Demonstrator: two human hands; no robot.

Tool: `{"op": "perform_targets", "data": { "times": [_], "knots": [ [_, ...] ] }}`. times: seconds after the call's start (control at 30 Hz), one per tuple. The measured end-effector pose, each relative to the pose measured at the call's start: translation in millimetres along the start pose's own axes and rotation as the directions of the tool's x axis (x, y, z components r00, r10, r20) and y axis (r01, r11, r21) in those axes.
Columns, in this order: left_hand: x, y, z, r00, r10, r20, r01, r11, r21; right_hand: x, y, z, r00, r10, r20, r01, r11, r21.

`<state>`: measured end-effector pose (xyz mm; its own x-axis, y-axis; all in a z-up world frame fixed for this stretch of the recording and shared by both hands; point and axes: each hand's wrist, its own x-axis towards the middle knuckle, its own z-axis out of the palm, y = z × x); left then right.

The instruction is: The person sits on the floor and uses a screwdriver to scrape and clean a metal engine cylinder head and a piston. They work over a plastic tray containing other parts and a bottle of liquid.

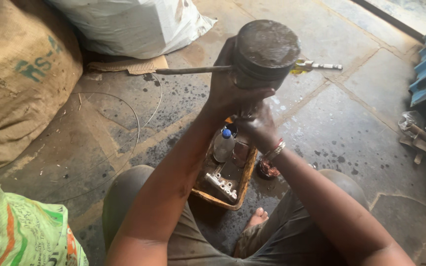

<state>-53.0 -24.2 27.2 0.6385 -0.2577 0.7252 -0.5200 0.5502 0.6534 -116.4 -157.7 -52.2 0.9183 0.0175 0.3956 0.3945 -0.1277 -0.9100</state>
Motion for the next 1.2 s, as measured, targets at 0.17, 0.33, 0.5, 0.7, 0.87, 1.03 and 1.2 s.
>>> {"op": "perform_targets", "data": {
  "times": [0.17, 0.33, 0.5, 0.7, 0.87, 1.03, 1.2],
  "knots": [
    [-6, 17, -2, 0.994, -0.11, 0.001, 0.11, 0.992, -0.06, 2, 9, 6, 1.0, 0.009, 0.024, -0.004, 0.98, -0.199],
    [-6, 15, 5, 0.984, -0.172, -0.055, 0.166, 0.981, -0.099, -9, 24, 14, 0.995, 0.05, -0.086, -0.052, 0.998, -0.026],
    [-5, 18, 8, 0.986, -0.158, -0.061, 0.151, 0.983, -0.105, -6, 20, 17, 0.984, 0.175, 0.01, -0.176, 0.984, 0.011],
    [-10, 5, 12, 0.99, -0.142, -0.025, 0.137, 0.982, -0.132, -5, 13, 16, 0.991, 0.073, -0.109, -0.05, 0.978, 0.204],
    [-10, -11, 14, 0.994, -0.104, -0.026, 0.1, 0.988, -0.118, 0, 7, 0, 0.995, 0.055, -0.083, -0.067, 0.988, -0.141],
    [-9, -19, 14, 0.996, -0.079, -0.036, 0.077, 0.995, -0.061, 3, 11, -4, 0.995, 0.082, -0.05, -0.075, 0.989, 0.128],
    [-13, -22, 17, 0.983, -0.162, -0.083, 0.158, 0.986, -0.055, -1, 24, -10, 0.988, 0.071, -0.137, -0.083, 0.993, -0.082]
  ]
}}
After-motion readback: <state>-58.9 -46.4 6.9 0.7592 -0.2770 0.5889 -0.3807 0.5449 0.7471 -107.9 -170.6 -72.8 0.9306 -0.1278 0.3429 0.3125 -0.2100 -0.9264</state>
